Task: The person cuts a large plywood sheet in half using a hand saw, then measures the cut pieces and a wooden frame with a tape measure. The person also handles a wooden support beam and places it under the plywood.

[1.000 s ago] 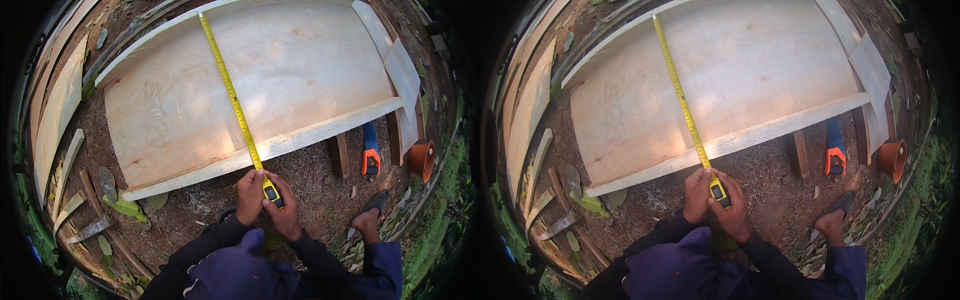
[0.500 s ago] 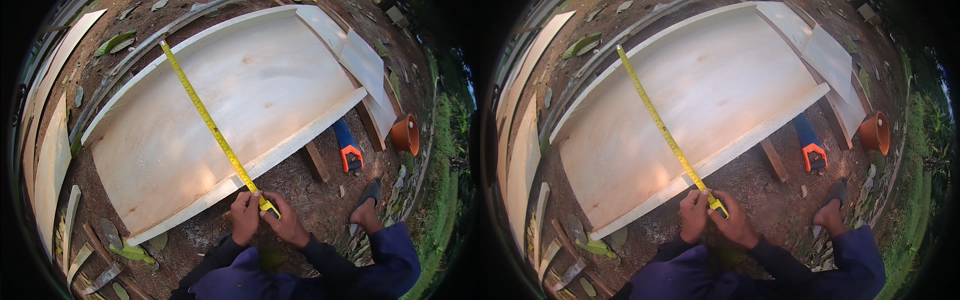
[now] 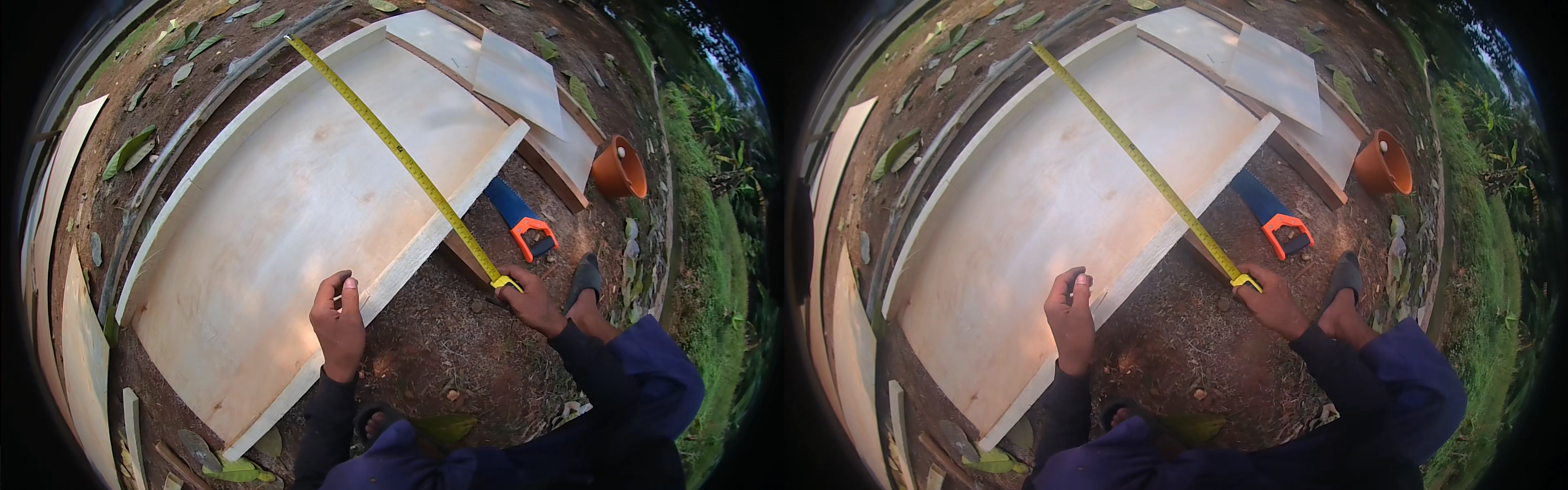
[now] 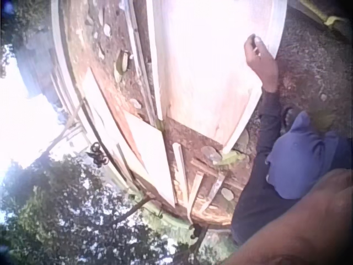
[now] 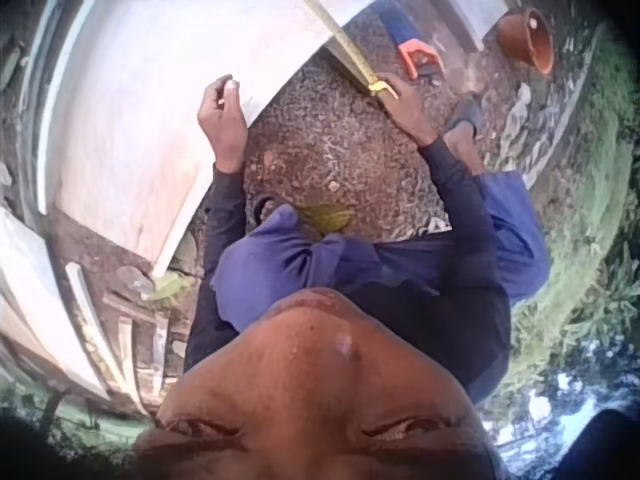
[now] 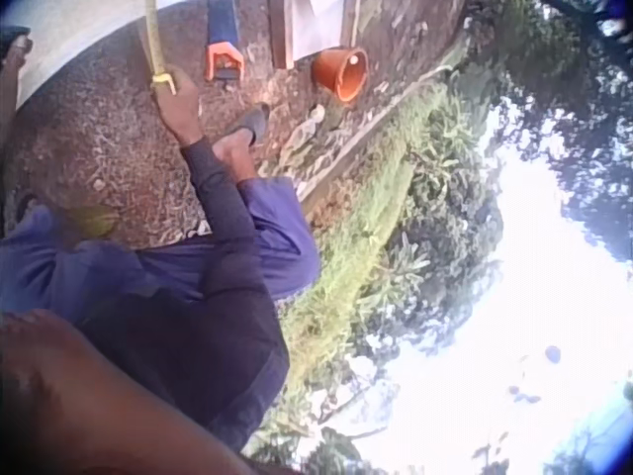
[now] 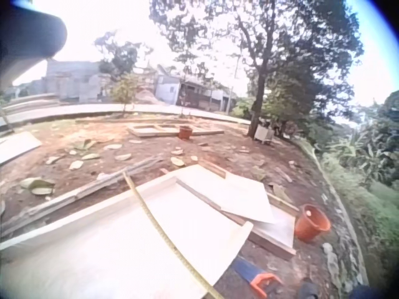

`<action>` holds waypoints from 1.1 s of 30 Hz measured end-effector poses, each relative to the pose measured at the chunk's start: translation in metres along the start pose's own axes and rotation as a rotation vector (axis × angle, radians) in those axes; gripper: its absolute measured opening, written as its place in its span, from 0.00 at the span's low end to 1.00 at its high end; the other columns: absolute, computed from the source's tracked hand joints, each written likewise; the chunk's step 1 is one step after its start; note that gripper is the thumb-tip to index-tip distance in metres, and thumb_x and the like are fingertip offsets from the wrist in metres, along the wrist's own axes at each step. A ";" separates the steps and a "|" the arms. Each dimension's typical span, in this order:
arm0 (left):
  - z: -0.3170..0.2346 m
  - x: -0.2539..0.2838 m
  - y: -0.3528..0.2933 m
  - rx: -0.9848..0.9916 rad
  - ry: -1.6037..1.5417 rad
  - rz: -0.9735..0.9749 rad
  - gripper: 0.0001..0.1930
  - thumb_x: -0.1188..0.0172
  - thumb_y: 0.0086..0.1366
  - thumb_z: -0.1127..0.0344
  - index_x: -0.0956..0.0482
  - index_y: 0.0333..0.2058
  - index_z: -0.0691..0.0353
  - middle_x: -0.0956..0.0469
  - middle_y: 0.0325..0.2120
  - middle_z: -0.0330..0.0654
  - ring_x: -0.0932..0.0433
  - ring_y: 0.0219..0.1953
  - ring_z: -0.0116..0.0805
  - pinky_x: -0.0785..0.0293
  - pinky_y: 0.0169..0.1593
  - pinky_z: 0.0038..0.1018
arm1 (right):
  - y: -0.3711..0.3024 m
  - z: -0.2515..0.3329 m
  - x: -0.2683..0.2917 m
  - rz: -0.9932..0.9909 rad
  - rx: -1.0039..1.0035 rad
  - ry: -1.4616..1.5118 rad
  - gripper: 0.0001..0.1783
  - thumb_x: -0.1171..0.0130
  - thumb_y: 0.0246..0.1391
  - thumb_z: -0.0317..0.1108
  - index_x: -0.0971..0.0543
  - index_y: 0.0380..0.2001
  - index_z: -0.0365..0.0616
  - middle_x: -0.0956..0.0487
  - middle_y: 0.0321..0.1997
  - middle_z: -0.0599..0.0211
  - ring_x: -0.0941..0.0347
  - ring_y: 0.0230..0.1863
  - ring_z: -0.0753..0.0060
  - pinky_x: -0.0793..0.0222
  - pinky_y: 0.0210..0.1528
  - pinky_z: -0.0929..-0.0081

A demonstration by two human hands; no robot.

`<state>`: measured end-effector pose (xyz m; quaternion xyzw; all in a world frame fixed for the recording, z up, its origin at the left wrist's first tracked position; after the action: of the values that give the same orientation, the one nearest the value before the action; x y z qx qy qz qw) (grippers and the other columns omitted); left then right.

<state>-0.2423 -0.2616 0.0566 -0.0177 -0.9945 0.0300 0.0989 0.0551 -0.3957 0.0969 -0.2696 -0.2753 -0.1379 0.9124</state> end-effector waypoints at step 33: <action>0.045 0.005 -0.005 -0.085 0.507 0.087 0.15 0.43 0.74 0.58 0.16 0.43 0.63 0.15 0.33 0.53 0.16 0.37 0.51 0.23 0.44 0.39 | 0.181 -0.047 0.183 -0.389 0.193 -0.449 0.20 0.41 0.56 0.48 0.13 0.40 0.43 0.14 0.37 0.52 0.17 0.41 0.50 0.25 0.49 0.59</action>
<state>-0.2557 -0.2693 0.0141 -0.0716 -0.9365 -0.0131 0.3430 0.2958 -0.2931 0.0937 -0.1476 -0.5283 -0.2200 0.8067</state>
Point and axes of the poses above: each hand's wrist, its own y-axis towards the middle knuckle, its own x-axis out of the back of the hand, z = x × y, the point moved 1 cm from there along y, towards the middle knuckle
